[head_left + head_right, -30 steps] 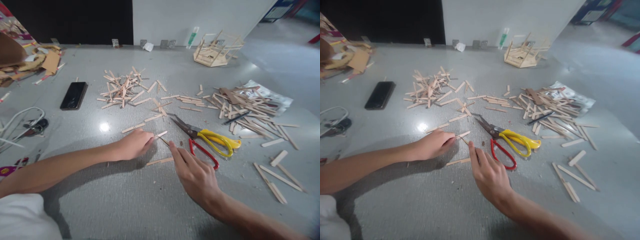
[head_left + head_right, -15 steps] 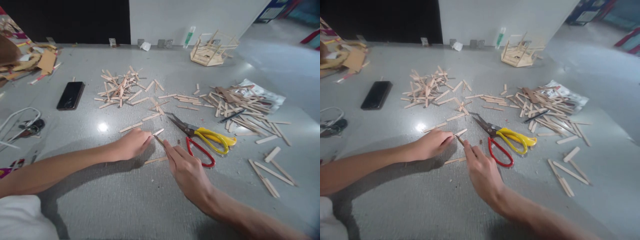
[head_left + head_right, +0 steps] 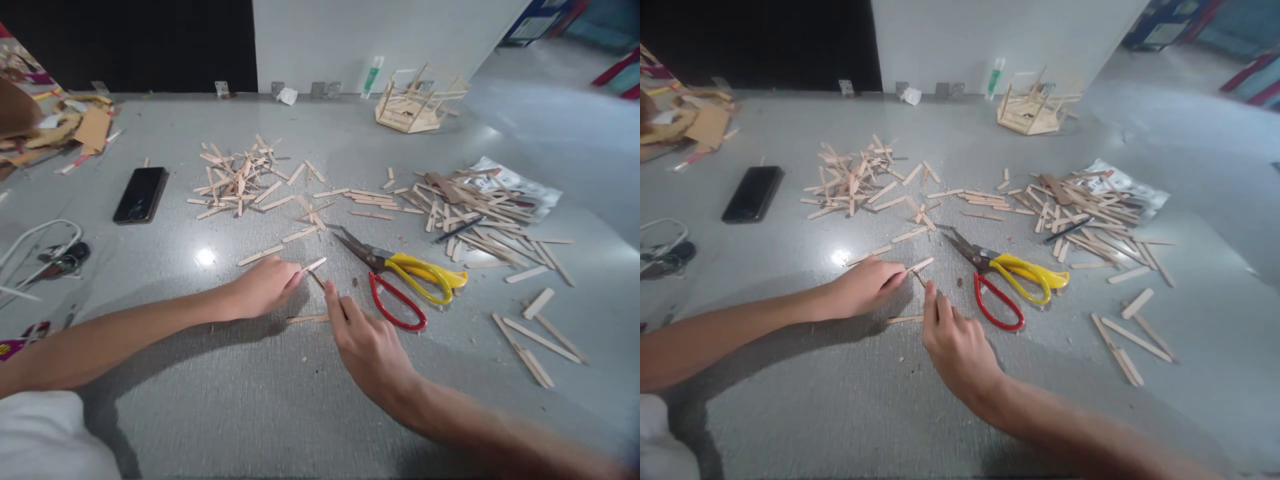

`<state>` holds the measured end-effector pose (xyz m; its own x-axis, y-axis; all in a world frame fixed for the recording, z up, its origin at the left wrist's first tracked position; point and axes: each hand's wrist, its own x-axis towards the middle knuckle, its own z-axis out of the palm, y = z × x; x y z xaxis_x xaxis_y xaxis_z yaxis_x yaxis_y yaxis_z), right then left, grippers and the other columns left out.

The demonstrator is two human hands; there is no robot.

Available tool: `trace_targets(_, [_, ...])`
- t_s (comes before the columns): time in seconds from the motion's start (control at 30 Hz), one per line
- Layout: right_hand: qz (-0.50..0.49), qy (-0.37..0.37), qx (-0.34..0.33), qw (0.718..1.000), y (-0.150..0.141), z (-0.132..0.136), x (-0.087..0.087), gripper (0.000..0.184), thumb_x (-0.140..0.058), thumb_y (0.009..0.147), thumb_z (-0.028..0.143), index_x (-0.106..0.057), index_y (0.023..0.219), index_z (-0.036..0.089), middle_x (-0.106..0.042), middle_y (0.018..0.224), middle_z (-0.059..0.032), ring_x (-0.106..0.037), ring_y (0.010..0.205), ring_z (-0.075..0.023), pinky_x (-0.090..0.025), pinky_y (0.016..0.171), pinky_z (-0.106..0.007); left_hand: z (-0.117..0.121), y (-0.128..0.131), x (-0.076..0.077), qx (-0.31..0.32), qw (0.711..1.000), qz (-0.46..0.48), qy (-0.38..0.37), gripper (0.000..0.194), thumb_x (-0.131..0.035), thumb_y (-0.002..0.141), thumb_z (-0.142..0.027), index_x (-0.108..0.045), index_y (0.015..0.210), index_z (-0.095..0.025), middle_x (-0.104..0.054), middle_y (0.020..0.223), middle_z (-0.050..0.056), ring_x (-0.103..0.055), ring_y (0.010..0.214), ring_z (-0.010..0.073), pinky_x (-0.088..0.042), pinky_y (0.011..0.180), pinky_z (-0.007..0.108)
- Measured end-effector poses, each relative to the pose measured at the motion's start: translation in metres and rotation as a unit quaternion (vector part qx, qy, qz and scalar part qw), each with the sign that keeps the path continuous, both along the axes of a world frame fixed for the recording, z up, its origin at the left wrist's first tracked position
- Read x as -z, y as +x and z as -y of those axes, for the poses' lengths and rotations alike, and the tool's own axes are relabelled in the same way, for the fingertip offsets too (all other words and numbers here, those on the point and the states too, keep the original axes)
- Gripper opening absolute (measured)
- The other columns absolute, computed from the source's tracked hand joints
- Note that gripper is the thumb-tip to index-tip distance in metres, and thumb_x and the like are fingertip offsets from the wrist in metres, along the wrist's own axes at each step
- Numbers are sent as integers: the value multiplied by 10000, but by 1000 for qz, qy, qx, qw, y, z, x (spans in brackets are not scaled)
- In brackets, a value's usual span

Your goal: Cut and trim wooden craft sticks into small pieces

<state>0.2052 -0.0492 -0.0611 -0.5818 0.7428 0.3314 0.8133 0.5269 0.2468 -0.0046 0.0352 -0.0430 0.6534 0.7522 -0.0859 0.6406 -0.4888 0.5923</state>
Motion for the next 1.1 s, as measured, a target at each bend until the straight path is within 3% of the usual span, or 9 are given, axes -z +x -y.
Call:
trace_targets(0.17, [-16,-38,-14,999,5,-1,5,588,-449,745,-106,-606,1310,-61,-680,791,-95,-560,471,-135,-462,392,-264,0,-1,-2,5,1000,-1,-13,407,-351,1027,-246,-258,631,-224,-301,518,-63,-246,462,103,-225,540,292])
trace_targets(0.27, [-113,-83,-18,990,6,-5,6,484,-430,870,-64,-642,1302,-15,-708,790,-103,-621,546,-158,-492,448,-261,-1,-1,-1,8,1000,3,-21,418,-326,1044,-287,-258,637,-224,-316,524,-59,-254,463,103,-216,536,291])
trace_targets(0.37, [-279,-142,7,950,3,-12,4,329,-469,1006,114,-730,1203,81,-742,770,-81,-673,621,-163,-545,565,-265,0,-2,-1,6,1000,9,-27,414,-324,1043,-297,-265,640,-225,-322,524,-57,-266,463,106,-202,526,291])
trace_targets(0.47, [-347,-179,17,920,2,-17,2,287,-512,1030,225,-782,1056,133,-762,779,-62,-683,632,-150,-550,609,-256,0,-1,-1,5,1000,22,-20,405,-338,1036,-290,-269,643,-225,-322,532,-54,-286,479,110,-203,528,289])
trace_targets(0.63, [-159,-131,-14,978,7,-11,4,453,-443,907,-17,-693,1279,51,-733,793,-91,-613,545,-136,-475,488,-239,-1,0,1,-3,1000,-6,-7,409,-327,1036,-292,-302,634,-221,-336,521,-50,-290,472,112,-213,532,290])
trace_targets(0.7, [-86,-114,-16,990,10,-8,5,572,-438,818,-82,-650,1337,31,-728,816,-98,-596,524,-133,-443,445,-239,-3,-1,0,2,1000,-9,-14,411,-330,1036,-290,-336,633,-215,-372,524,-46,-301,472,110,-220,536,287])
trace_targets(0.8, [-30,-82,-3,996,13,-6,5,581,-451,807,-78,-626,1351,28,-723,808,-86,-601,516,-133,-436,419,-240,-5,-3,-5,9,998,9,-61,390,-346,1037,-273,-412,659,-204,-469,532,-34,-376,472,110,-266,542,274])
trace_targets(0.97, [-168,-7,-5,986,17,-8,0,407,-510,986,64,-589,1383,109,-788,904,-81,-717,636,-145,-537,523,-232,0,-3,-26,-80,981,113,-135,297,-348,1046,-244,-489,790,-192,-579,578,-39,-483,442,93,-381,537,234])
trace_targets(1.1, [-260,84,5,962,20,-6,-11,594,-640,964,98,-484,1521,232,-823,1016,-46,-787,793,-176,-597,689,-246,13,1,-44,-97,960,222,-143,322,-346,1083,-363,-528,885,-187,-586,601,-46,-509,475,89,-407,516,207])
